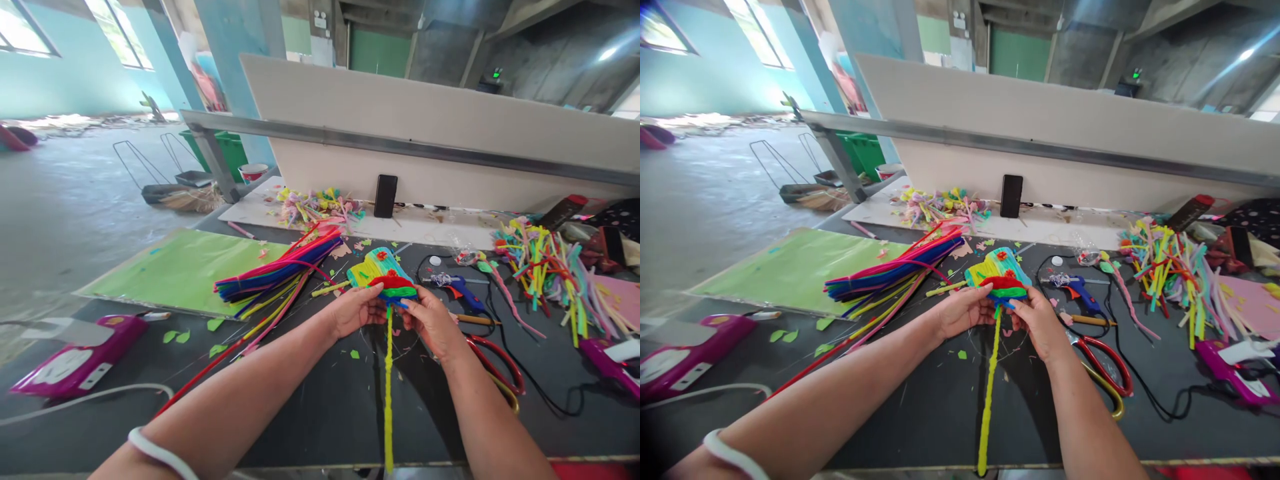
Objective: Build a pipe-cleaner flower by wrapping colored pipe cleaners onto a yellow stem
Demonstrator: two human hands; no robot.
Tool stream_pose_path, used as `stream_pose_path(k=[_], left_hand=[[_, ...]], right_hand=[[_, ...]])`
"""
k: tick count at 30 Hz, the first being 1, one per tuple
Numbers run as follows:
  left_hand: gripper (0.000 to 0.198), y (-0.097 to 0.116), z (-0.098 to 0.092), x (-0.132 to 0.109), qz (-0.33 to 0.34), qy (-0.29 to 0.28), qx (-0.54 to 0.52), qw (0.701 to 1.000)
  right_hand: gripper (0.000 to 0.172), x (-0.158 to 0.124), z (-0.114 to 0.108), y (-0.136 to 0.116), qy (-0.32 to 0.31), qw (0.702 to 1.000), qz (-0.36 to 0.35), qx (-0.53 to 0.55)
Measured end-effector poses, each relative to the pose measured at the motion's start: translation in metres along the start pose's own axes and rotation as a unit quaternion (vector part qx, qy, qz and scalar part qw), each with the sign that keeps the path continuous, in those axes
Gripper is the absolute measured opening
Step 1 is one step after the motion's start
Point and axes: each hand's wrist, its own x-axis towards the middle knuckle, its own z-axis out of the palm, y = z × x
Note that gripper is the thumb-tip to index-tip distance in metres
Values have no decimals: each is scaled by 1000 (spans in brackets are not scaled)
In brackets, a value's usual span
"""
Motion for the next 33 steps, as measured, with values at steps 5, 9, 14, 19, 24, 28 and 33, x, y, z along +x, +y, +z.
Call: stream_pose_path(k=[5,9,14,19,24,28,33], left_hand=[[31,-4,-4,3,4,-4,12,1000],[31,-5,-5,4,3,-7,19,1000],[34,-6,-5,3,6,-10,37,999],[35,-8,-4,3,37,-33,46,998],[29,-5,-5,1,31,-35,32,998],[40,3,-5,-3,16,-124,-5,992],[63,10,-4,-8,0,-248,-18,968]], right_hand=[[28,2,0,5,-4,1000,-1,-12],[28,2,0,5,3,1000,4,-15],[31,0,5,-1,10,1000,3,-1],[30,-2,6,-3,8,1000,-13,13],[23,0,2,-3,10,1000,-18,18],[21,1,-4,-7,20,997,5,70],[24,-8,-13,-14,-63,961,5,269]])
